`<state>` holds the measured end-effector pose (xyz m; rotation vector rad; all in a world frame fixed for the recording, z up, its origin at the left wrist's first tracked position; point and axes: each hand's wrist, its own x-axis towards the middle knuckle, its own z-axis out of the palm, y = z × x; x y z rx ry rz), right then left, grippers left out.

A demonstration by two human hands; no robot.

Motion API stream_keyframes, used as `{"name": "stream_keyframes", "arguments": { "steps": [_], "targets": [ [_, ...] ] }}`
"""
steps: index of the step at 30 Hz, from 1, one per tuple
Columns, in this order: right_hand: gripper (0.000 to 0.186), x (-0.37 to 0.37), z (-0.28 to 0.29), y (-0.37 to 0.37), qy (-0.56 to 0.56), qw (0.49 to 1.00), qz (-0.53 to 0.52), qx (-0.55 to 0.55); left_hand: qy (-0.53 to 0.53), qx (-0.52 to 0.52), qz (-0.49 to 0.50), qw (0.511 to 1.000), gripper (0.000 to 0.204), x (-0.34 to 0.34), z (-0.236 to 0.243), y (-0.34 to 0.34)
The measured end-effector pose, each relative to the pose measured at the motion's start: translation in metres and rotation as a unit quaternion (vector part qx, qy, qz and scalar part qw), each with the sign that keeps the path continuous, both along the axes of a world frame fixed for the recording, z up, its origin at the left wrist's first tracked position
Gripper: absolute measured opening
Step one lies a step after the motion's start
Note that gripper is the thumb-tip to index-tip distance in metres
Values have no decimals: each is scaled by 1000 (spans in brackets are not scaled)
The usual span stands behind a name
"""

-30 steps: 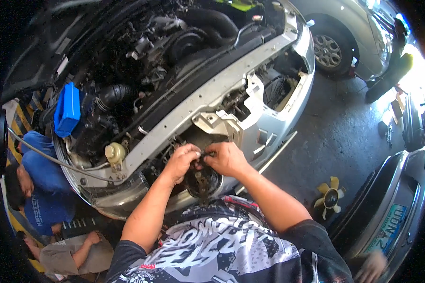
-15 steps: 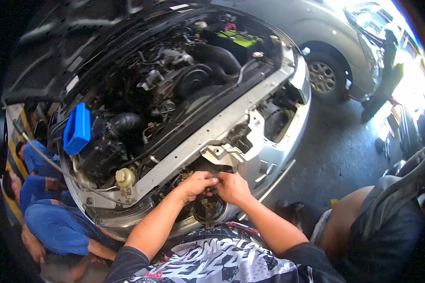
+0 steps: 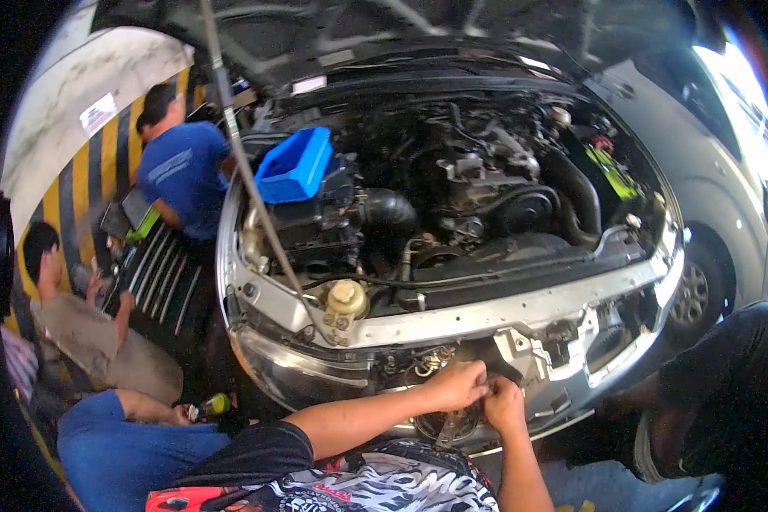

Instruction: Replacing or repairing a horn and electrical components in the engine bay of a vehicle.

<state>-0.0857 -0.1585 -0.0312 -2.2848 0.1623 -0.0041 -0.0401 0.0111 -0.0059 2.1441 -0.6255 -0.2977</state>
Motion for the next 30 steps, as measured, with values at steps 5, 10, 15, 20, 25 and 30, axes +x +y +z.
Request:
{"name": "stream_keyframes", "arguments": {
  "steps": [5, 10, 15, 20, 25, 30],
  "targets": [
    [25, -4, 27, 9, -40, 999, 10, 8, -64, -10, 0, 998, 25, -4, -12, 3],
    [14, 6, 48, 3, -161, 977, 111, -84, -163, 35, -11, 986, 28, -11, -20, 1],
    [17, 27, 37, -2, -19, 986, 148, -80, -205, 34, -5, 978, 24, -15, -23, -4],
    [24, 42, 19, -11, 27, 980, 198, 0, -212, 30, 15, 977, 24, -20, -17, 1],
    [32, 41, 16, 2, 58, 970, 120, 201, -206, 11, 29, 978, 27, -25, -13, 1],
    [48, 28, 50, 13, -4, 941, -10, 338, -98, -95, 105, 985, 32, -26, -18, 0]
  ]
}}
